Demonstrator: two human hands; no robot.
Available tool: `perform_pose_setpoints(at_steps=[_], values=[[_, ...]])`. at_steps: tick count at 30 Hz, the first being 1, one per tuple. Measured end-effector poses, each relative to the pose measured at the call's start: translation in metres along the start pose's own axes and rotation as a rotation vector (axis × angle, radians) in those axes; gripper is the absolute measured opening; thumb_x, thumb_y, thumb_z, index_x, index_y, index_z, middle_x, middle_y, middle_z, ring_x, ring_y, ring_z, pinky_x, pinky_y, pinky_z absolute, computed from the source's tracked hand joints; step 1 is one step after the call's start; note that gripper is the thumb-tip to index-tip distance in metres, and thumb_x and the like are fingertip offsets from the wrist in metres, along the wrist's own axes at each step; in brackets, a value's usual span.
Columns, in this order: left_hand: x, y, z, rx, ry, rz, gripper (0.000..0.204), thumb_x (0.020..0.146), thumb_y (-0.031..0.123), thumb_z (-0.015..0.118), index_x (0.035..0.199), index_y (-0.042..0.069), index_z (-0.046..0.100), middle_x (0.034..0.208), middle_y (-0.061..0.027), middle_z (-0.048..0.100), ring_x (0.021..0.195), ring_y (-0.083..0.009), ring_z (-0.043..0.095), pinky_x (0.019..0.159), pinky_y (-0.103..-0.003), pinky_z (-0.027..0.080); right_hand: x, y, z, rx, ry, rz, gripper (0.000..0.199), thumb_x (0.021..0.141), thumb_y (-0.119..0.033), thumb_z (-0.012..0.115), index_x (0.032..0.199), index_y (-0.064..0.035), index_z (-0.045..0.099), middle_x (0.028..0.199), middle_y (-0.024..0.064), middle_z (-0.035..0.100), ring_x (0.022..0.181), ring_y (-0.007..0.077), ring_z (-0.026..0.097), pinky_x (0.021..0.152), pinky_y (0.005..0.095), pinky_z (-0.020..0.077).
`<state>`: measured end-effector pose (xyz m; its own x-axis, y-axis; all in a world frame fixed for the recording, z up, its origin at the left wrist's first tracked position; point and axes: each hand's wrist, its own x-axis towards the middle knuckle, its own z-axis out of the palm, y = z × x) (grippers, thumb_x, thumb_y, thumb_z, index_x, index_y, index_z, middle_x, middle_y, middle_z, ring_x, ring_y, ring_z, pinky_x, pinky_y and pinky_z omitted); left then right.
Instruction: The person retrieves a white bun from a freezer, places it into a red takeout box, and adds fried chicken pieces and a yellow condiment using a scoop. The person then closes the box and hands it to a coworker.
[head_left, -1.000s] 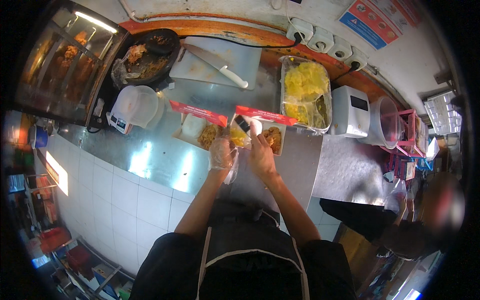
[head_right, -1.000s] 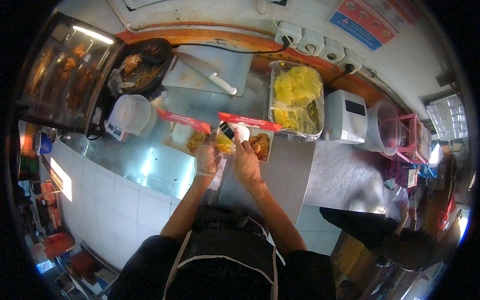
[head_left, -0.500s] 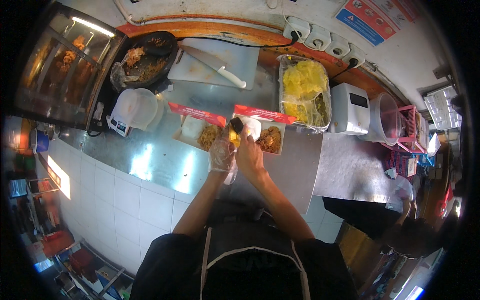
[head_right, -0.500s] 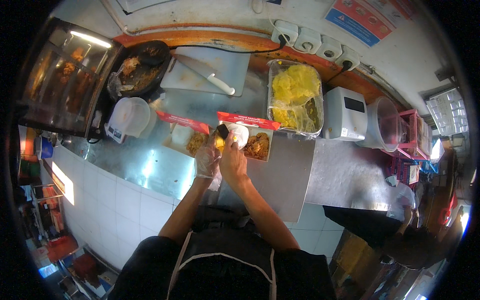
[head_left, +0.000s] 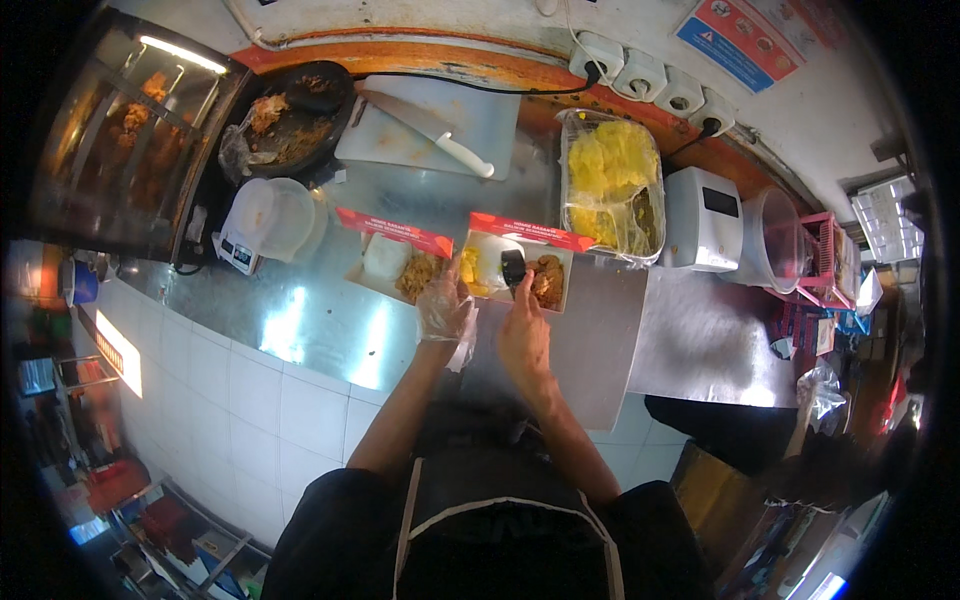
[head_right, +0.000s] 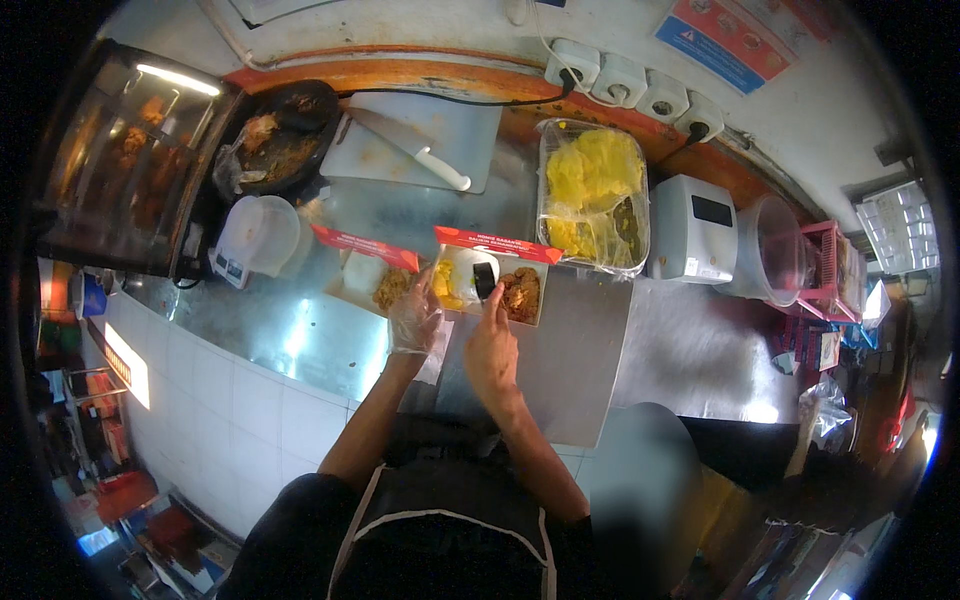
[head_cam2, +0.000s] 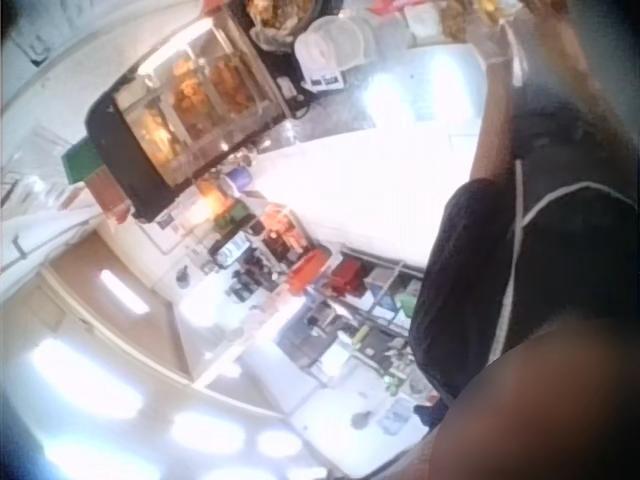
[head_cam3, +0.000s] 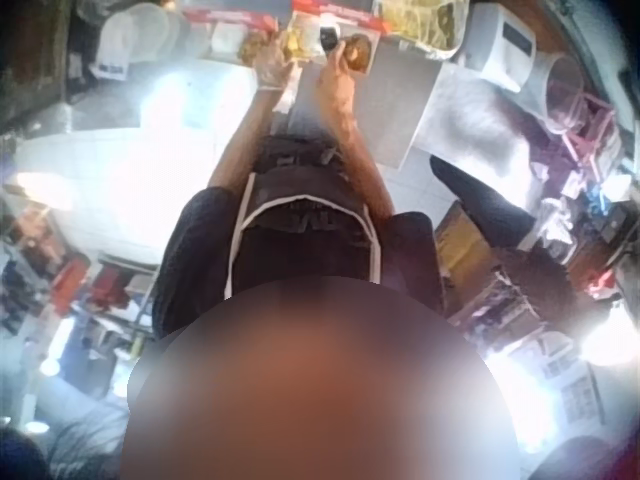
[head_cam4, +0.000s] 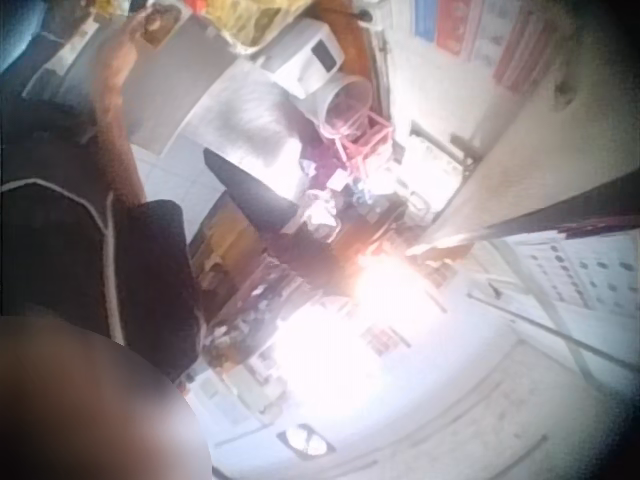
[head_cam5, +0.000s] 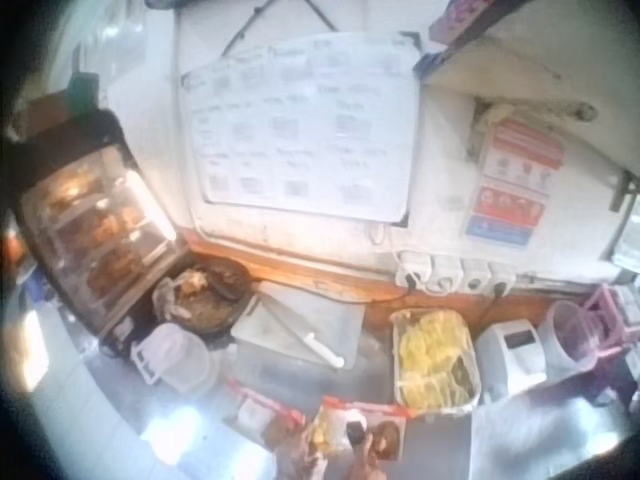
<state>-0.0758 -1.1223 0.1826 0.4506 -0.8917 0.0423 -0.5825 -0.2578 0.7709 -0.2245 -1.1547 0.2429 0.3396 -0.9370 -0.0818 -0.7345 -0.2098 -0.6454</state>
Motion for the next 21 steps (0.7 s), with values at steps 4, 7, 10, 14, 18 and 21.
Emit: perform_pose_setpoints(at_steps=[4, 7, 10, 14, 18, 21], values=[[0.007, 0.004, 0.001, 0.234, 0.115, 0.013, 0.043, 0.090, 0.023, 0.063, 0.129, 0.008, 0.059, 0.083, -0.0186, 0.069, 0.076, -0.0376, 0.068, 0.068, -0.048, 0.054, 0.005, -0.010, 0.009, 0.035, -0.145, -0.016, 0.072, 0.087, 0.003, 0.051, 0.153, 0.0061, 0.021, 0.113, 0.0319, 0.059, 0.094, 0.0482, 0.064, 0.077, 0.0526, 0.0536], [0.017, 0.007, 0.007, 0.346, 0.081, -0.073, 0.029, 0.090, 0.022, 0.062, 0.115, 0.007, 0.065, 0.082, -0.0193, 0.069, 0.074, -0.0381, 0.068, 0.066, -0.048, 0.054, 0.010, -0.018, 0.016, 0.117, -0.166, -0.085, 0.076, 0.085, 0.005, 0.052, 0.154, 0.0030, 0.020, 0.115, 0.0322, 0.058, 0.095, 0.0495, 0.063, 0.078, 0.0535, 0.0535], [0.025, 0.003, 0.013, 0.415, 0.114, -0.087, 0.019, 0.090, 0.020, 0.061, 0.103, 0.007, 0.066, 0.082, -0.0192, 0.070, 0.073, -0.0387, 0.069, 0.065, -0.049, 0.055, 0.015, -0.020, 0.019, 0.032, -0.177, -0.057, 0.077, 0.085, 0.005, 0.051, 0.155, 0.0015, 0.020, 0.115, 0.0322, 0.057, 0.094, 0.0503, 0.062, 0.078, 0.0537, 0.0532], [0.032, -0.006, 0.012, 0.484, 0.120, -0.036, 0.018, 0.092, 0.022, 0.058, 0.100, 0.008, 0.067, 0.080, -0.0165, 0.070, 0.072, -0.0379, 0.069, 0.065, -0.049, 0.056, 0.010, -0.013, 0.015, -0.001, -0.138, -0.104, 0.079, 0.085, 0.005, 0.053, 0.156, 0.0004, 0.017, 0.115, 0.0310, 0.058, 0.097, 0.0496, 0.062, 0.080, 0.0536, 0.0535], [0.016, 0.010, -0.004, 0.478, 0.060, 0.119, 0.027, 0.094, 0.023, 0.056, 0.110, 0.004, 0.065, 0.102, -0.0206, 0.070, 0.091, -0.0369, 0.069, 0.078, -0.044, 0.056, -0.005, 0.010, -0.019, 0.275, 0.120, -0.080, 0.063, 0.093, -0.002, 0.053, 0.152, -0.0010, 0.032, 0.122, 0.0301, 0.060, 0.091, 0.0463, 0.065, 0.079, 0.0471, 0.0548], [-0.009, 0.048, -0.025, 0.308, 0.158, 0.120, 0.025, 0.091, 0.014, 0.060, 0.113, 0.001, 0.064, 0.107, -0.0195, 0.069, 0.095, -0.0362, 0.068, 0.082, -0.043, 0.055, -0.003, 0.048, -0.070, 0.408, 0.367, 0.068, 0.046, 0.097, -0.009, 0.055, 0.141, 0.0008, 0.049, 0.111, 0.0288, 0.065, 0.088, 0.0445, 0.067, 0.077, 0.0420, 0.0536]])
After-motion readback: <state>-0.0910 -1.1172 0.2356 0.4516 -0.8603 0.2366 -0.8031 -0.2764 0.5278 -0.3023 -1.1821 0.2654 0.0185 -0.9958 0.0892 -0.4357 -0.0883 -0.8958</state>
